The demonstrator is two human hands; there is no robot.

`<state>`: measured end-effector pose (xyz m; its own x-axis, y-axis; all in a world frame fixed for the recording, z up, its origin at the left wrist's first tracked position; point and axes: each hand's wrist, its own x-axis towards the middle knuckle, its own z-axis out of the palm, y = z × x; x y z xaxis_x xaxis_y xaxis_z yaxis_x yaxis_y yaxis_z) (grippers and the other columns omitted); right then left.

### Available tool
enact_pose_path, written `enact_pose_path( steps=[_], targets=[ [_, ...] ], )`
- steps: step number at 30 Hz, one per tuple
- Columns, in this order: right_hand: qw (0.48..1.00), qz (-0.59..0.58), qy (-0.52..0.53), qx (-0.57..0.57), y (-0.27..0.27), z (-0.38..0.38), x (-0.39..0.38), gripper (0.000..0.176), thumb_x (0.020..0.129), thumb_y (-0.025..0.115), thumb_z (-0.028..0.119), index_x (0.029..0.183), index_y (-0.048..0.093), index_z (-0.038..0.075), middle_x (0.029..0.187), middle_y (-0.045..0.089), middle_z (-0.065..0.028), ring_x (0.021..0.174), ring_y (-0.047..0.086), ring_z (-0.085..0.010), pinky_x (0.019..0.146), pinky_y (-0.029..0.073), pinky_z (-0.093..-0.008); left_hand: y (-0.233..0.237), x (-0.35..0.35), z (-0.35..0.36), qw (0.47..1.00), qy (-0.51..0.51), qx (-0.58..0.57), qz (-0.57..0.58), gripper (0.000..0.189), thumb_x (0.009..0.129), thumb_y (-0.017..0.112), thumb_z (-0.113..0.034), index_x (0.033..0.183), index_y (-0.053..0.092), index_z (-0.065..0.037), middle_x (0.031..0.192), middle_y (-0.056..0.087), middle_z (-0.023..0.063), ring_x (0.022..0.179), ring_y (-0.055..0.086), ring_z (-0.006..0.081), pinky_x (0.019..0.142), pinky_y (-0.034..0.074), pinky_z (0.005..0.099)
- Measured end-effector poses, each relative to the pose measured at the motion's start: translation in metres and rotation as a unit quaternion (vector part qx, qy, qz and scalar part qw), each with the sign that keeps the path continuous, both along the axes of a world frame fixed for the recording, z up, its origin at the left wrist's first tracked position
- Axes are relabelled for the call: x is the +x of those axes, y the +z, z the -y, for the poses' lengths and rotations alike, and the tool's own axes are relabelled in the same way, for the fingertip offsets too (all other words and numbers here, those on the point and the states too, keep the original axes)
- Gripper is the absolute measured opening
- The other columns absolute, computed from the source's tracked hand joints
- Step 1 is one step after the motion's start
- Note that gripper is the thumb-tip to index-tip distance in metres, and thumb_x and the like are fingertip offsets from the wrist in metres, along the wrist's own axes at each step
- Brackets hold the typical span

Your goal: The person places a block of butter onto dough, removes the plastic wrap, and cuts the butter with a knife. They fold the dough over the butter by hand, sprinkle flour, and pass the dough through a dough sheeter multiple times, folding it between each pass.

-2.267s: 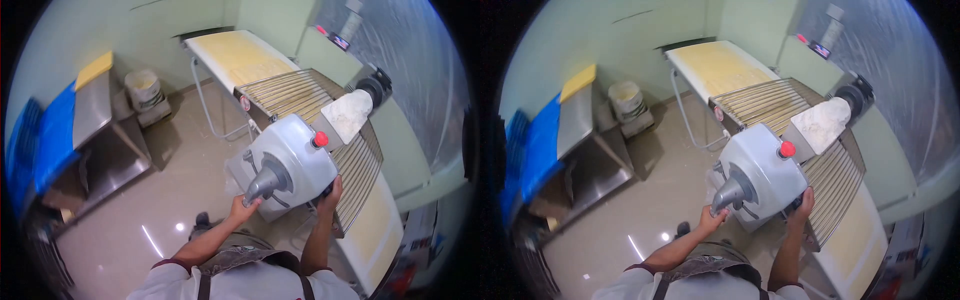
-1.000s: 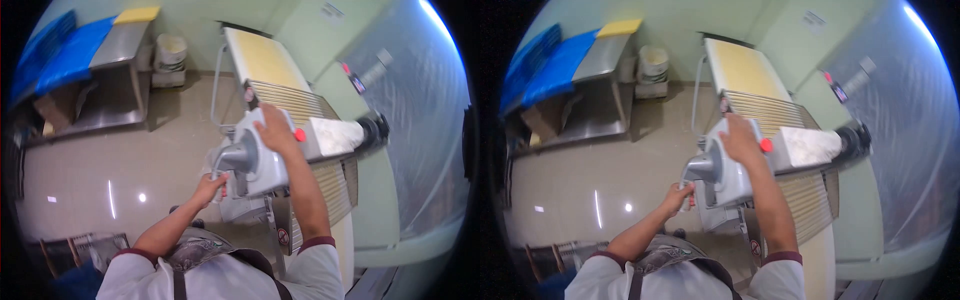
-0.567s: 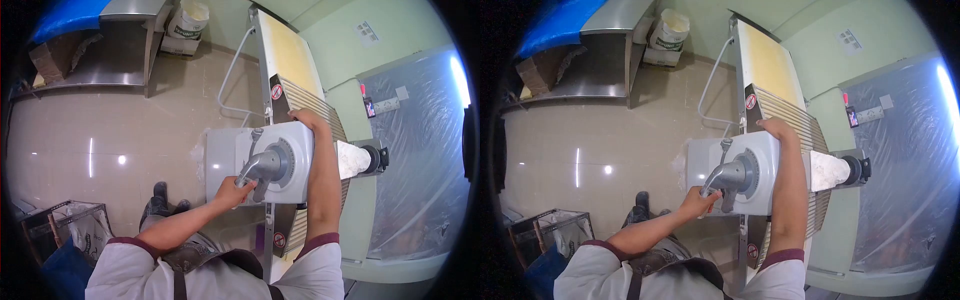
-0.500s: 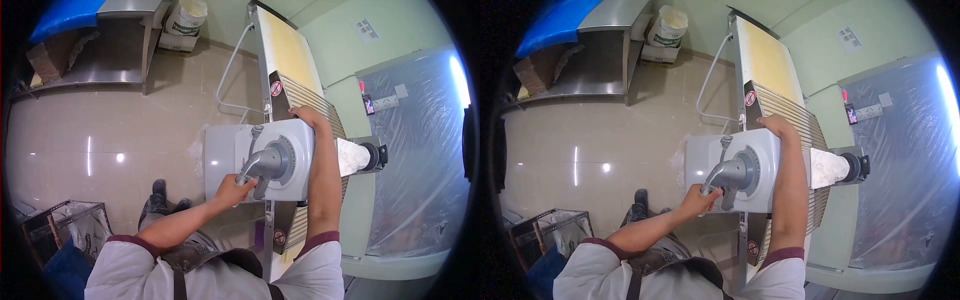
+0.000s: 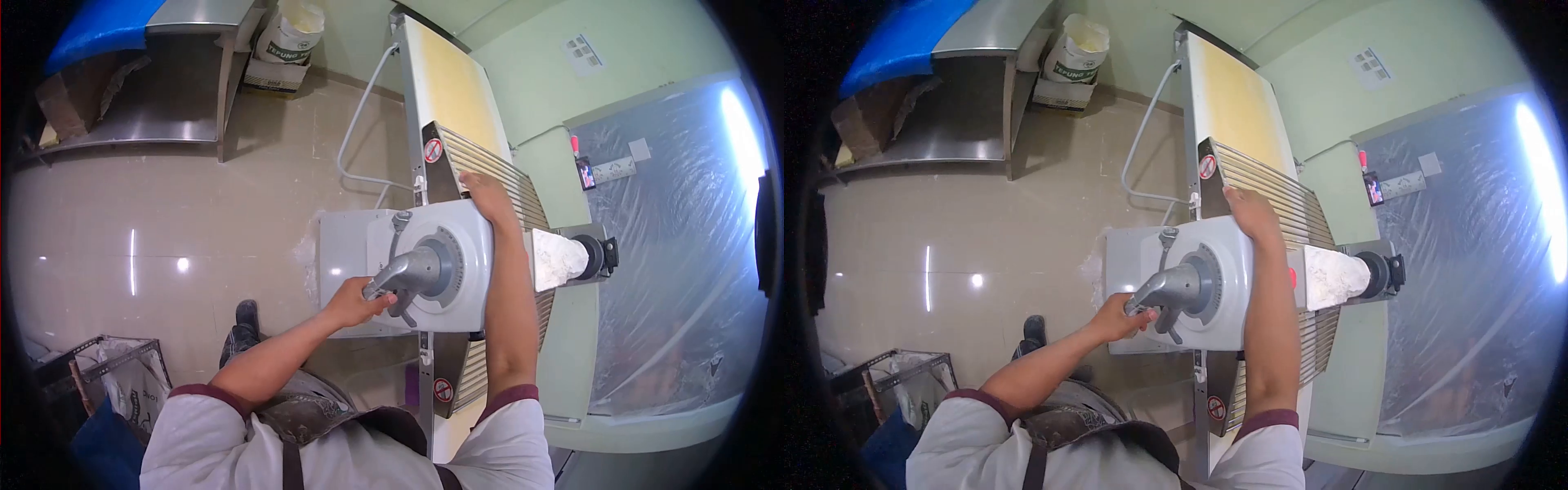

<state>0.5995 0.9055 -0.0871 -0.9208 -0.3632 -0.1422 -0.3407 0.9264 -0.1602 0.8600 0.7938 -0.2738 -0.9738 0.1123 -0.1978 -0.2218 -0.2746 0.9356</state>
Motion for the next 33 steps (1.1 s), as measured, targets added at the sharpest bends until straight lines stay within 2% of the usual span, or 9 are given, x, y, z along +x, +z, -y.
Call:
enact_pose_path(
  steps=[4,10,15,19,23,26,27,30,33],
  targets=[
    [0.997,-0.058,0.049,-0.028,0.002,-0.004,0.036,0.054,0.086,0.057,0.047,0.118,0.063,0.004,0.122,0.061,-0.0179,0.115,0.056,-0.0353,0.099,0.042,-0.0425,0.009,-0.001,-0.002,0.998,0.048,-0.016,-0.030,0.035,0.085,0.071,-0.036,0.091,0.065,-0.002,0.069,0.063,0.0038,0.064,0.060,0.0112,0.060,0.048,0.0289],
    [0.947,-0.226,0.208,-0.094,-0.014,-0.044,0.105,0.058,0.084,0.066,0.029,0.131,0.049,0.001,0.138,0.045,-0.0240,0.132,0.039,-0.0383,0.108,0.031,-0.0456,0.023,-0.012,-0.015,0.995,0.095,-0.025,-0.024,0.031,0.085,0.072,-0.031,0.085,0.063,-0.001,0.064,0.059,0.0027,0.055,0.057,0.0119,0.051,0.046,0.0287],
    [0.939,-0.210,0.154,-0.225,0.002,-0.102,0.188,0.049,0.087,0.061,0.023,0.129,0.050,0.000,0.137,0.046,-0.0233,0.131,0.039,-0.0394,0.109,0.029,-0.0470,0.022,-0.009,-0.020,0.989,0.139,-0.044,-0.012,0.034,0.084,0.073,-0.033,0.081,0.060,-0.002,0.060,0.056,0.0037,0.052,0.056,0.0139,0.049,0.047,0.0294],
    [0.924,-0.287,0.088,-0.235,-0.034,-0.157,0.217,0.047,0.091,0.055,0.019,0.132,0.047,-0.001,0.143,0.039,-0.0224,0.131,0.040,-0.0370,0.110,0.028,-0.0451,0.022,-0.009,-0.026,0.984,0.166,-0.069,-0.015,0.037,0.083,0.073,-0.036,0.079,0.058,-0.003,0.059,0.056,0.0049,0.051,0.056,0.0153,0.049,0.048,0.0303],
    [0.821,-0.232,-0.003,-0.521,-0.067,-0.171,0.225,0.046,0.098,0.048,0.021,0.137,0.042,-0.002,0.143,0.040,-0.0195,0.131,0.039,-0.0316,0.109,0.028,-0.0413,0.023,-0.007,-0.027,0.981,0.173,-0.083,-0.005,0.039,0.083,0.073,-0.039,0.078,0.058,-0.003,0.058,0.055,0.0050,0.050,0.056,0.0157,0.049,0.047,0.0304],
    [0.659,-0.098,-0.086,-0.740,-0.111,-0.165,0.216,0.047,0.098,0.048,0.021,0.138,0.041,-0.003,0.141,0.041,-0.0138,0.128,0.041,-0.0237,0.107,0.031,-0.0359,0.025,-0.007,-0.028,0.980,0.175,-0.089,-0.013,0.040,0.082,0.073,-0.040,0.079,0.058,-0.003,0.058,0.055,0.0049,0.051,0.057,0.0159,0.049,0.048,0.0302],
    [0.634,-0.090,-0.116,-0.759,-0.117,-0.166,0.215,0.045,0.099,0.048,0.022,0.136,0.043,-0.004,0.132,0.048,-0.0099,0.119,0.045,-0.0173,0.101,0.036,-0.0310,0.024,-0.007,-0.028,0.980,0.175,-0.091,-0.015,0.040,0.083,0.073,-0.041,0.079,0.059,-0.003,0.059,0.055,0.0050,0.051,0.057,0.0159,0.050,0.048,0.0302],
    [0.601,-0.082,-0.285,-0.742,-0.137,-0.170,0.209,0.037,0.098,0.051,0.028,0.124,0.053,0.001,0.121,0.056,-0.0085,0.112,0.052,-0.0195,0.099,0.040,-0.0335,0.018,-0.006,-0.023,0.988,0.144,-0.056,-0.018,0.040,0.084,0.071,-0.043,0.081,0.061,-0.004,0.062,0.058,0.0043,0.055,0.059,0.0156,0.052,0.049,0.0292],
    [0.571,-0.063,-0.261,-0.776,-0.139,-0.176,0.203,0.042,0.099,0.046,0.038,0.119,0.055,0.002,0.116,0.060,-0.0087,0.108,0.055,-0.0196,0.094,0.043,-0.0352,-0.010,0.003,-0.009,0.999,0.050,0.009,0.001,0.037,0.085,0.070,-0.040,0.083,0.064,-0.004,0.068,0.062,0.0045,0.063,0.064,0.0153,0.056,0.051,0.0292]
  ],
)
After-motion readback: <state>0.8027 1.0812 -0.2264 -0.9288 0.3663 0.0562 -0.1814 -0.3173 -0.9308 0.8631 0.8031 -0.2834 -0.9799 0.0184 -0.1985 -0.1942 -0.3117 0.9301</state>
